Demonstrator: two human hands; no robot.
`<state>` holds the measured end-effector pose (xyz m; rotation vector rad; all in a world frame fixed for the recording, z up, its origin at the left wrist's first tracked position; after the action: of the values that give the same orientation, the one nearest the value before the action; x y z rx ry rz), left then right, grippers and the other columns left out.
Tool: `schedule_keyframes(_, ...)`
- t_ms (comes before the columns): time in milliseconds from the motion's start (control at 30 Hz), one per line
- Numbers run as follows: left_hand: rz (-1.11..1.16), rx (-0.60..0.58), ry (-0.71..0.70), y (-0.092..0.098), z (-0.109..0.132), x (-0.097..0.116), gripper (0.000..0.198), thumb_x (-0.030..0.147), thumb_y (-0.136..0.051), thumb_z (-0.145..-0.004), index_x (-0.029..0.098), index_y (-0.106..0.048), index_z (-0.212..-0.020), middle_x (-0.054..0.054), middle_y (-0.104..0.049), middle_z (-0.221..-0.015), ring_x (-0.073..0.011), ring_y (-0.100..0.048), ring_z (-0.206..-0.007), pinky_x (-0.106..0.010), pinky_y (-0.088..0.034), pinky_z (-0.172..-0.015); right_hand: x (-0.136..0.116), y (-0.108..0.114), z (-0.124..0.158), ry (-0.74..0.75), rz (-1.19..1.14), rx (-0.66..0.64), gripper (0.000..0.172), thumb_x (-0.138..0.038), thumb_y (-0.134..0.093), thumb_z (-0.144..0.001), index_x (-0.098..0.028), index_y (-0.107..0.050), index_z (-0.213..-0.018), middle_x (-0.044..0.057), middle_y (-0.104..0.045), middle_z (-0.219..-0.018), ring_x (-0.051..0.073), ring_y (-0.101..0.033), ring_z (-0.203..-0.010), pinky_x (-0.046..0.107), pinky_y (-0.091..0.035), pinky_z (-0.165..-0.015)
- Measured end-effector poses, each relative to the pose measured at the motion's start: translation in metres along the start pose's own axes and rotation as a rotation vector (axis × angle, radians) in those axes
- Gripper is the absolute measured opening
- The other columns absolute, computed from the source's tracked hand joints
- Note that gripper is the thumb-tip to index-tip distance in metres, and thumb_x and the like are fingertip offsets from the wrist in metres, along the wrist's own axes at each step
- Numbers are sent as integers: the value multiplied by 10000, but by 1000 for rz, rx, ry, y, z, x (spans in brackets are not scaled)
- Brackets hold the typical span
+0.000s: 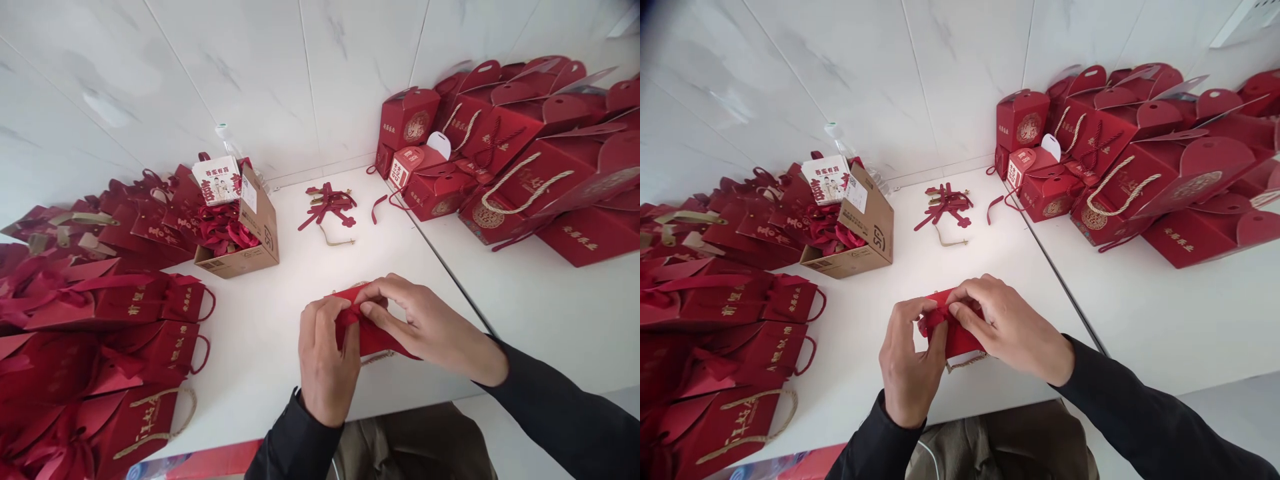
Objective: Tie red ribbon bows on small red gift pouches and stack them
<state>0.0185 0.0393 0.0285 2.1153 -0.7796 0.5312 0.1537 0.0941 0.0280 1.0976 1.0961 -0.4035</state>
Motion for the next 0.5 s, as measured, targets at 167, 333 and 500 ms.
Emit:
schedule_keyframes(167,-6,-31,22,6,0,3,258,0,-573,-879,223,-595,-1006,-10,-610,-859,-146,-597,-758,-250,-496,-690,5,5,0,-35,45,49,193,-361,-479,-1039,-260,-621,-955,35,-702,-977,191,-660,-811,302,-449,-555)
schedule_keyframes(333,167,-220,205,7,6,5,202,167,-630,-922,242,-580,-1102,-21,-644,-944,-156,-610,-810,-258,-489,-704,8,4,1,-62,8,47,198,-377,-473,-1042,-254,-607,-964,34,-691,-990,176,-649,-786,278,-412,-493)
schedule_keyframes(500,303,-296,532,4,10,-10,144,322,-520,-1021,254,-584,-1131,47,-622,-673,-140,-574,-623,-254,-444,-623,8,4,0,-77,-7,30,207,-382,-460,-1044,-251,-609,-983,34,-687,-991,170,-645,-768,279,-446,-512)
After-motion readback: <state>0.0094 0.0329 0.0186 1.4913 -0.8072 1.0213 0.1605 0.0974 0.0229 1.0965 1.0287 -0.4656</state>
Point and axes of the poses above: each hand's wrist, its own z-axis away from the middle knuckle, its own y-axis out of the back of the hand, x = y × z, the point moved 7 cm from there along -z, towards the middle knuckle
